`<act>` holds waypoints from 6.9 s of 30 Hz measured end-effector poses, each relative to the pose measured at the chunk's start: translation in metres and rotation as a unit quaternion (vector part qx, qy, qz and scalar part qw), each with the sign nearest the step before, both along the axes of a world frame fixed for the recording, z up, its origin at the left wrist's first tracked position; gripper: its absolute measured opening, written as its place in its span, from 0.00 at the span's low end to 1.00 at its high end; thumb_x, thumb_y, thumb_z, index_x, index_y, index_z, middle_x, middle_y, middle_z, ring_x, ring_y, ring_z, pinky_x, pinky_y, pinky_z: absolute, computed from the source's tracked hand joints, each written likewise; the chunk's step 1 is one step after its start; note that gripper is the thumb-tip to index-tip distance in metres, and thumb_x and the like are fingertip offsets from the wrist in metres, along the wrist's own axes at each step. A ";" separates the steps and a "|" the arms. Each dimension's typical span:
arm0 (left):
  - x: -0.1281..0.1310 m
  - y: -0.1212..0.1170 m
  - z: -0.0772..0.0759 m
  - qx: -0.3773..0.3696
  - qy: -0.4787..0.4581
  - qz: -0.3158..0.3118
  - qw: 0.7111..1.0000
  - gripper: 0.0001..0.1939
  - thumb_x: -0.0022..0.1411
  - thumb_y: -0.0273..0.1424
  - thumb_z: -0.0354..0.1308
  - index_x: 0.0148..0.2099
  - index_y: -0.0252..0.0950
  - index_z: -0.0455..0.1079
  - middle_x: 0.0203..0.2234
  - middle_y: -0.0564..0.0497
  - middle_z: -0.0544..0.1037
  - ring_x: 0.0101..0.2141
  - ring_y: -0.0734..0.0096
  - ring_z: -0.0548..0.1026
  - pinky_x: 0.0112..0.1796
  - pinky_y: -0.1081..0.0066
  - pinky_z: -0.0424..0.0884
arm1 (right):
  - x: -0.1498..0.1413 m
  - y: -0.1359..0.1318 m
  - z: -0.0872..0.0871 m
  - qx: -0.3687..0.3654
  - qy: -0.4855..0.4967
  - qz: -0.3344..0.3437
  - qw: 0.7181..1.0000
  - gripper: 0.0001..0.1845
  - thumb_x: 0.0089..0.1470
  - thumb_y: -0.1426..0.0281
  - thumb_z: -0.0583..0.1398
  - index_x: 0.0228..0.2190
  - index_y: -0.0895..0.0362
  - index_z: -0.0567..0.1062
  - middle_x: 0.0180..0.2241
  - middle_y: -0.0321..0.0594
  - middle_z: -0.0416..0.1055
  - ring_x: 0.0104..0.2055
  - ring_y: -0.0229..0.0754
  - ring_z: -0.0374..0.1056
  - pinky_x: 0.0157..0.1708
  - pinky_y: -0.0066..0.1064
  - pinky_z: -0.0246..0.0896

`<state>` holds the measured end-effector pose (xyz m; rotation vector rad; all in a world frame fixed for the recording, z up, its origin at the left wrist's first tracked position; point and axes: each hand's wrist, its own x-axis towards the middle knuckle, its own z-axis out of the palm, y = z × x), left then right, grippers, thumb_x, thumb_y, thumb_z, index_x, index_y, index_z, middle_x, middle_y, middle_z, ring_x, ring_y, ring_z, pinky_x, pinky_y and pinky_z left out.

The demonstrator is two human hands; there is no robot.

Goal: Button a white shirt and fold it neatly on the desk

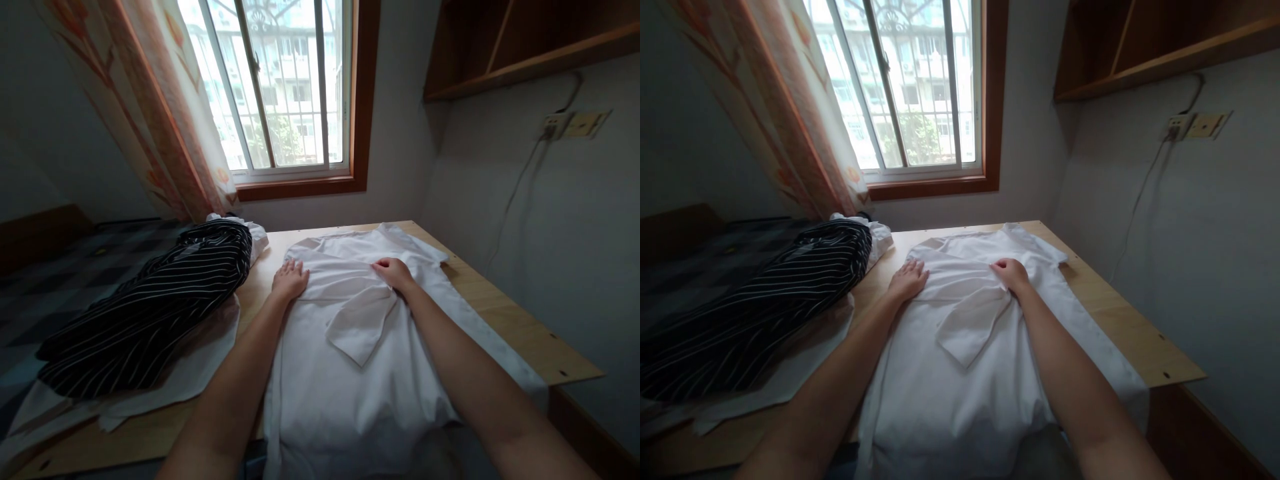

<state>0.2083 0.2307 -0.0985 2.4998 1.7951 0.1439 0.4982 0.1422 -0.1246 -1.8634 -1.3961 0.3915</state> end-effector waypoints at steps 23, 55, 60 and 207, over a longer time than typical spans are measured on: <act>-0.016 0.010 0.000 0.002 0.039 0.003 0.999 0.33 0.69 0.46 0.34 0.70 0.38 0.51 0.70 0.43 0.48 0.68 0.57 0.46 0.64 0.50 0.46 | -0.064 -0.128 0.024 -0.108 -0.087 0.073 0.988 0.17 0.54 0.58 0.59 0.20 0.54 0.70 0.23 0.38 0.73 0.27 0.41 0.67 0.26 0.29 0.52; -0.005 -0.052 0.033 0.212 -0.034 -0.233 0.949 0.14 0.64 0.29 0.50 0.45 0.37 0.76 0.40 0.45 0.80 0.44 0.58 0.73 0.53 0.56 0.64 | 0.113 -0.171 0.013 -0.089 -0.078 -0.024 0.993 0.23 0.49 0.48 0.58 0.24 0.55 0.77 0.25 0.40 0.76 0.29 0.46 0.69 0.27 0.32 0.57; -0.017 -0.090 0.023 0.139 -0.042 -0.326 0.934 0.09 0.62 0.30 0.56 0.44 0.41 0.75 0.46 0.48 0.76 0.46 0.60 0.73 0.49 0.61 0.69 | 0.115 -0.194 0.018 -0.095 0.070 0.016 0.993 0.23 0.44 0.53 0.65 0.37 0.55 0.80 0.39 0.43 0.79 0.41 0.52 0.74 0.37 0.35 0.68; -0.034 -0.025 0.001 0.054 0.051 -0.132 0.989 0.29 0.69 0.44 0.41 0.67 0.40 0.59 0.66 0.48 0.60 0.65 0.62 0.57 0.63 0.63 0.51 | -0.016 -0.177 -0.013 -0.053 -0.297 0.104 0.948 0.25 0.65 0.61 0.47 0.59 0.48 0.68 0.64 0.43 0.59 0.68 0.49 0.51 0.65 0.55 0.42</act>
